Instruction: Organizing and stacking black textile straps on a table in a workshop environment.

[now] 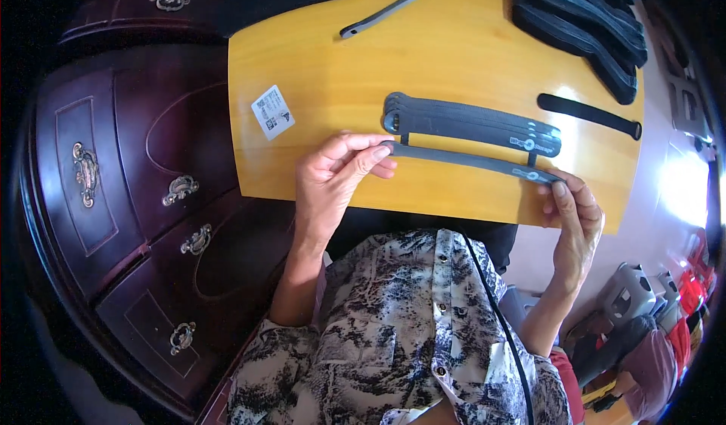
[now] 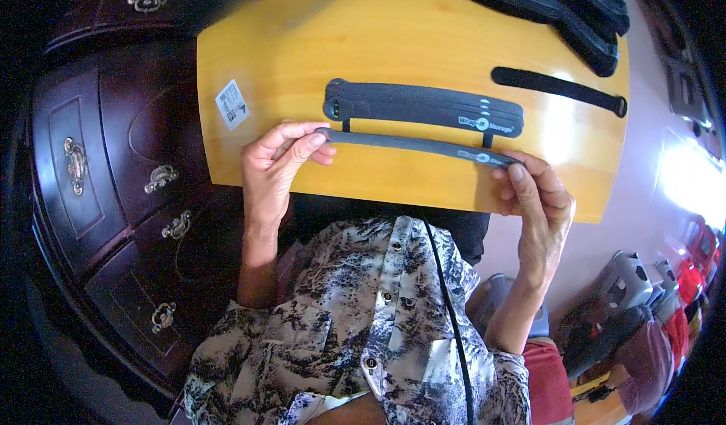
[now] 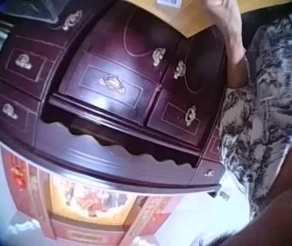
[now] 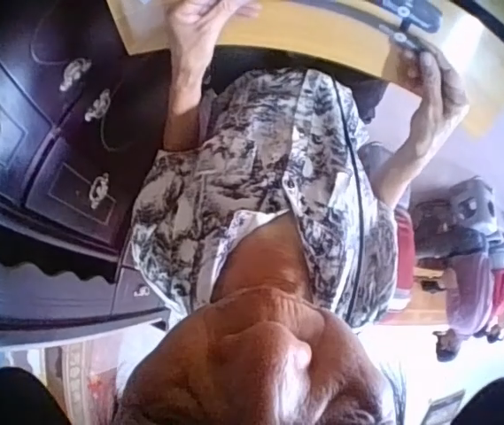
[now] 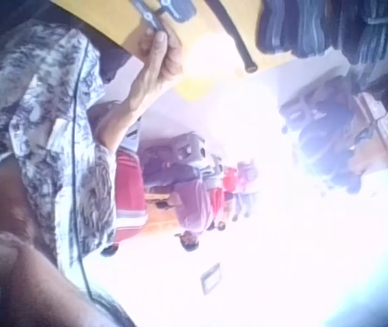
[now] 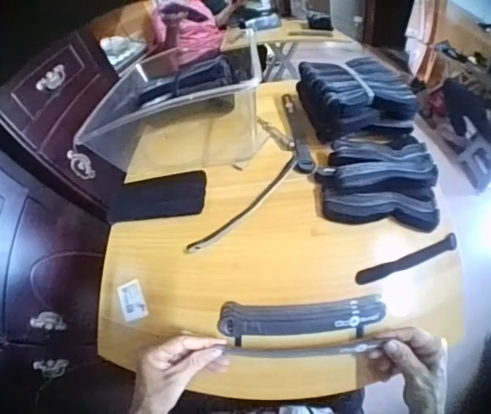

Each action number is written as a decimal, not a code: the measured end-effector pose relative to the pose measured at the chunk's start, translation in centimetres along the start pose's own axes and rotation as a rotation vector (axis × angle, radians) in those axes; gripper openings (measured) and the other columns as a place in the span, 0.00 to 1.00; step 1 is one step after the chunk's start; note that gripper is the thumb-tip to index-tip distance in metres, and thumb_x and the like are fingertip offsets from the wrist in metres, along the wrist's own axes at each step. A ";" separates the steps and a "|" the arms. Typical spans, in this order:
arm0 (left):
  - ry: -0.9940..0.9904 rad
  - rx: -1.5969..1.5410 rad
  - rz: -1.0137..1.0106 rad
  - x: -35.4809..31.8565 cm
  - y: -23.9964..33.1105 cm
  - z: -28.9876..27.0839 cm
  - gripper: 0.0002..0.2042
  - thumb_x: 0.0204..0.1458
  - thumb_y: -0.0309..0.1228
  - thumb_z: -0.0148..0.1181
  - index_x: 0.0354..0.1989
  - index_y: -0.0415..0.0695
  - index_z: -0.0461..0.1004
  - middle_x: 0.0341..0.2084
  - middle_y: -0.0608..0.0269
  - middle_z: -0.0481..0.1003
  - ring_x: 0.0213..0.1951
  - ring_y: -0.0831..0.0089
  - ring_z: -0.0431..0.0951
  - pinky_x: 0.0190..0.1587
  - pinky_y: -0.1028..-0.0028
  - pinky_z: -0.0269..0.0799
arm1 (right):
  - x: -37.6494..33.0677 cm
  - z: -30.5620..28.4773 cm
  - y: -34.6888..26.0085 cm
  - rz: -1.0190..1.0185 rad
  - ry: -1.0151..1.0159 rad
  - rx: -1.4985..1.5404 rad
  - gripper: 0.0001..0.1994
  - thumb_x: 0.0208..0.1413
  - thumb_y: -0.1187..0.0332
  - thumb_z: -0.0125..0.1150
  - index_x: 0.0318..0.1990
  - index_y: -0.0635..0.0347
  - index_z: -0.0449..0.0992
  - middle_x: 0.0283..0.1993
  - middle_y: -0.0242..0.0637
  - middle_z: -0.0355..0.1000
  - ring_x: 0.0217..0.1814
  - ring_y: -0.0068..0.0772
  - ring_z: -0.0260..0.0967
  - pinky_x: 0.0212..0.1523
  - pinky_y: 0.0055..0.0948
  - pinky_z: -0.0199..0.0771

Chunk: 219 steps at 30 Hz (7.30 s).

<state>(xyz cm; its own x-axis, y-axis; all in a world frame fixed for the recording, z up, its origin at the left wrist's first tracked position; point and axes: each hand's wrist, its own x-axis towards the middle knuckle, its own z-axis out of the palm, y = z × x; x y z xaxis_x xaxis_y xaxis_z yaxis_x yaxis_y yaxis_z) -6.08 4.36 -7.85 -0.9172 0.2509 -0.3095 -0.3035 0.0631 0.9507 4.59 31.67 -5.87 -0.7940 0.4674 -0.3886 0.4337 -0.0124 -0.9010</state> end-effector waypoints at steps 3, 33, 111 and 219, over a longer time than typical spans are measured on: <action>0.003 0.024 0.003 0.1 0.1 0.2 0.06 0.55 0.20 0.58 0.40 0.33 0.76 0.31 0.59 0.77 0.30 0.75 0.79 0.34 0.80 0.76 | 0.2 -0.3 0.0 -0.006 0.007 -0.012 0.10 0.60 0.68 0.58 0.45 0.60 0.79 0.30 0.28 0.76 0.27 0.13 0.64 0.27 0.14 0.68; 0.120 0.237 0.039 1.6 0.6 1.8 0.04 0.51 0.16 0.60 0.33 0.35 0.72 0.25 0.70 0.75 0.26 0.90 0.70 0.28 0.87 0.67 | 1.9 0.3 0.2 0.033 0.181 -0.007 0.08 0.54 0.67 0.67 0.29 0.57 0.74 0.21 0.25 0.70 0.16 0.09 0.54 0.14 0.12 0.48; 0.034 0.381 -0.108 2.1 2.5 1.5 0.04 0.55 0.22 0.58 0.31 0.42 0.70 0.18 0.74 0.68 0.19 0.87 0.66 0.19 0.84 0.61 | 3.9 -0.4 -1.1 0.113 0.027 -0.003 0.08 0.50 0.72 0.68 0.32 0.59 0.72 0.16 0.24 0.66 0.14 0.11 0.60 0.11 0.13 0.53; 0.180 0.239 0.126 -0.2 -0.7 1.5 0.08 0.51 0.18 0.62 0.39 0.37 0.75 0.29 0.64 0.78 0.31 0.84 0.76 0.31 0.84 0.71 | -0.4 0.0 0.4 0.010 0.058 0.091 0.07 0.57 0.69 0.62 0.37 0.64 0.76 0.25 0.30 0.72 0.22 0.15 0.63 0.21 0.16 0.64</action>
<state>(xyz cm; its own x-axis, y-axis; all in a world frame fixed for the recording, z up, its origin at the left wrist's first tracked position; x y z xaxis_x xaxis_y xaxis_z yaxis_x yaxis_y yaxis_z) -5.28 5.67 -8.42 -0.9811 0.0972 -0.1674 -0.1355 0.2726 0.9525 5.07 31.46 -6.05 -0.7627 0.5174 -0.3879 0.3987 -0.0960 -0.9120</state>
